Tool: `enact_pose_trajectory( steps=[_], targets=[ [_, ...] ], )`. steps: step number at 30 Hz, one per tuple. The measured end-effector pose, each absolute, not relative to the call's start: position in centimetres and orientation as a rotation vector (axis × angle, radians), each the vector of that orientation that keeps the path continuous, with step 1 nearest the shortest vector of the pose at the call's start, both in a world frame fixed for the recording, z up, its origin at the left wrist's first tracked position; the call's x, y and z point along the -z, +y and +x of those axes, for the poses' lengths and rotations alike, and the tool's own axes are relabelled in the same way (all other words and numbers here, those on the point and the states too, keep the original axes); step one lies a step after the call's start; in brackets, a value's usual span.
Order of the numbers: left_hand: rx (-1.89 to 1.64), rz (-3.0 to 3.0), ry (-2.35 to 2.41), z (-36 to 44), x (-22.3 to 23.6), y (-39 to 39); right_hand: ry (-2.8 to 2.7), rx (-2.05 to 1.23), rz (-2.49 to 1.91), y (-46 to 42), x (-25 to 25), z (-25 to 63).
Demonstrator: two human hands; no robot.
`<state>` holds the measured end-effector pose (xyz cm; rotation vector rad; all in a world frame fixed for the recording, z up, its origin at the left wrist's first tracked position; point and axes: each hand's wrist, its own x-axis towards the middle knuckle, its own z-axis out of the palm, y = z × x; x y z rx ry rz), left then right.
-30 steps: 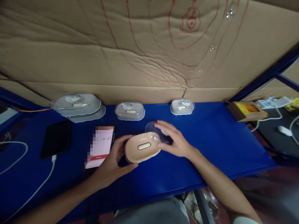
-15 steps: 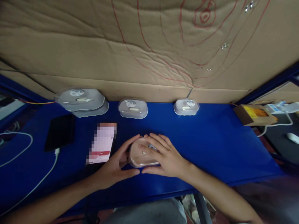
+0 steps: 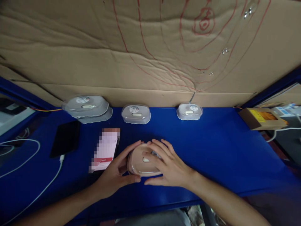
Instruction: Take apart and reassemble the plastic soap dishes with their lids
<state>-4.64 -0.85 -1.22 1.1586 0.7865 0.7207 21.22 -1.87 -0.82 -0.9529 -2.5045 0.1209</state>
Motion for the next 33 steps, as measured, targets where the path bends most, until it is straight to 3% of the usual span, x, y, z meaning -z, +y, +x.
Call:
enact_pose_trajectory(
  steps=[5, 11, 22, 28, 33],
  targets=[
    [-0.745, 1.362, 0.913, -4.6, 1.9, -1.0, -2.579, -0.029, -1.031, -0.9, 0.8, 22.6],
    [-0.827, 1.772, 1.047, -4.6, 1.5, -1.2, -2.475, 0.138, -1.451, 2.1, 1.3, 25.5],
    [-0.621, 2.005, 0.928, -4.4, 1.8, -1.6, -2.402, 0.095, -1.491, 12.5, 0.6, 27.3],
    [-0.609, 2.053, 0.899, -4.4, 1.3, -1.6, -2.099, 0.279, -1.835, 10.9, 0.7, 34.9],
    [-0.644, 2.042, 0.888, -4.3, 1.0, -1.6, -2.157, 0.307, -1.855, 6.1, 1.9, 39.2]
  ],
)
